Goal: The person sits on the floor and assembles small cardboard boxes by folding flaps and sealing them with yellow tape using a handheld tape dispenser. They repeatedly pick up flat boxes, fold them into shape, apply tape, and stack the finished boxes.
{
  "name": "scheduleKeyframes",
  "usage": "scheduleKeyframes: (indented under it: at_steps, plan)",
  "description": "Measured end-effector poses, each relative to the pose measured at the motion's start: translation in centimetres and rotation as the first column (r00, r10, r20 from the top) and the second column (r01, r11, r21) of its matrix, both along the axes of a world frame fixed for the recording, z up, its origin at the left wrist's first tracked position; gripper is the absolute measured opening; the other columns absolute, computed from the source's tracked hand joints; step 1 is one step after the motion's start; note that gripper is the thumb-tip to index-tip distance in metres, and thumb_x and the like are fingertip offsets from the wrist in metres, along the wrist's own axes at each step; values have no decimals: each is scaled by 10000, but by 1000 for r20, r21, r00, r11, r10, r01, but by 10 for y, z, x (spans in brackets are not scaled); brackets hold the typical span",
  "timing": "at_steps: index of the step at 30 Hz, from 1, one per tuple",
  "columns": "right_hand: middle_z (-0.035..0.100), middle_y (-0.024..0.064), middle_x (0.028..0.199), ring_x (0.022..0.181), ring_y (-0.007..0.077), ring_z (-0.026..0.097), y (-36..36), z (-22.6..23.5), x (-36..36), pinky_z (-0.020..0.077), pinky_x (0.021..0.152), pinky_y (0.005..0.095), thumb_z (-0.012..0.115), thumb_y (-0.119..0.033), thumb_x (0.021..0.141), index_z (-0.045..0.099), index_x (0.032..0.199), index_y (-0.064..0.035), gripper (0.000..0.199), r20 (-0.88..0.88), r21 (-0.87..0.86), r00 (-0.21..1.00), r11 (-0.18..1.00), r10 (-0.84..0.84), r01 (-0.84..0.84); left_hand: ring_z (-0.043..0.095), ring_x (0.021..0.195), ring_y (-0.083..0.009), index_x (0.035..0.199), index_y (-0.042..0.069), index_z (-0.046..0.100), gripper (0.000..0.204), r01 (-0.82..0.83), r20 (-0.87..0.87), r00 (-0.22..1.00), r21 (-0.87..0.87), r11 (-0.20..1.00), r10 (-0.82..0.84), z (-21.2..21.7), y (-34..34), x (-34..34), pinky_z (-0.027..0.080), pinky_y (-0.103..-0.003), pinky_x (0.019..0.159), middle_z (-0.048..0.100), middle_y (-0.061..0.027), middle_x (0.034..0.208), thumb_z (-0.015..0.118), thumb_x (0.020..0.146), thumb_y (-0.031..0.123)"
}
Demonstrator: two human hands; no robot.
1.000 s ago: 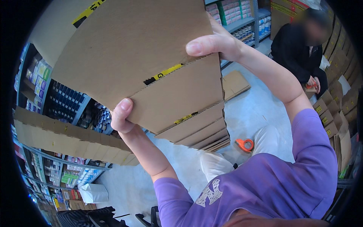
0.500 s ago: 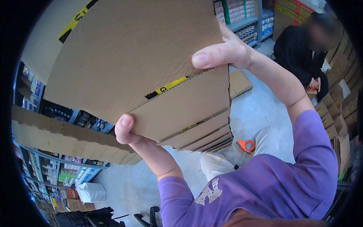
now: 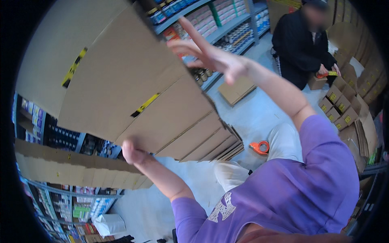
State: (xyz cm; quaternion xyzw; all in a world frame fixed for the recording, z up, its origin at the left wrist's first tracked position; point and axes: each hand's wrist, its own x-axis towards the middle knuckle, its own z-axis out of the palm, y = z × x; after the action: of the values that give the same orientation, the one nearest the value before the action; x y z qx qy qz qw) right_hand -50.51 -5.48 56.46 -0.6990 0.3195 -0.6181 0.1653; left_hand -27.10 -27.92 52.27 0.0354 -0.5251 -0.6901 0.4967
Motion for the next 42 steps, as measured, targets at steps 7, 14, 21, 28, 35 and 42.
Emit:
scheduleKeyframes:
  at_steps: [7,14,21,28,35,42]
  plan:
    - [-117,210,1579,1476,300,27,51,-210,52,104,1186,453,949,-424,456,-222,1487,-100,1593,-99,425,946,846,-308,321,319,1356,-223,1442,23,322,1190,275,560,800,-22,961,-216,-271,-24,83,240,-409,1129,353,-117,1456,907,422,212]
    - [111,208,1542,1441,336,147,9,-257,53,183,1169,421,933,-366,522,75,1536,-100,1355,22,289,861,828,-508,481,556,1101,-228,1235,-42,503,736,122,512,847,75,990,-143,-287,77,4,454,-352,949,584,-119,1188,868,613,105]
    - [237,142,1527,1419,286,227,-48,-222,-39,217,1158,407,920,-317,576,144,1532,-104,1249,122,265,793,790,-597,554,539,1146,-248,1321,-38,412,761,97,515,855,-53,994,-56,-247,10,-114,448,-361,965,544,-155,1255,834,710,130]
    - [290,93,1529,1395,219,295,-127,-217,-177,258,1141,378,934,-205,564,147,1534,-100,1254,205,196,838,860,-505,471,402,1310,-257,1499,35,137,1075,73,389,919,-331,941,65,-227,-61,-260,368,-370,1078,354,-157,1448,846,703,172]
    - [342,128,1511,1394,225,311,-183,-239,-239,275,1137,367,937,-246,542,200,1518,-58,1237,88,333,828,800,-554,499,240,1405,-308,1528,61,-20,1208,43,390,916,-326,945,93,-260,-115,-313,251,-402,1146,180,-190,1525,839,700,249]
    - [320,126,1528,1408,229,295,-216,-248,-238,258,1145,369,928,-205,541,151,1535,-92,1266,123,313,882,861,-454,400,186,1433,-307,1520,31,-29,1217,28,406,907,-329,944,114,-299,-162,-315,220,-387,1163,109,-191,1557,839,696,253]
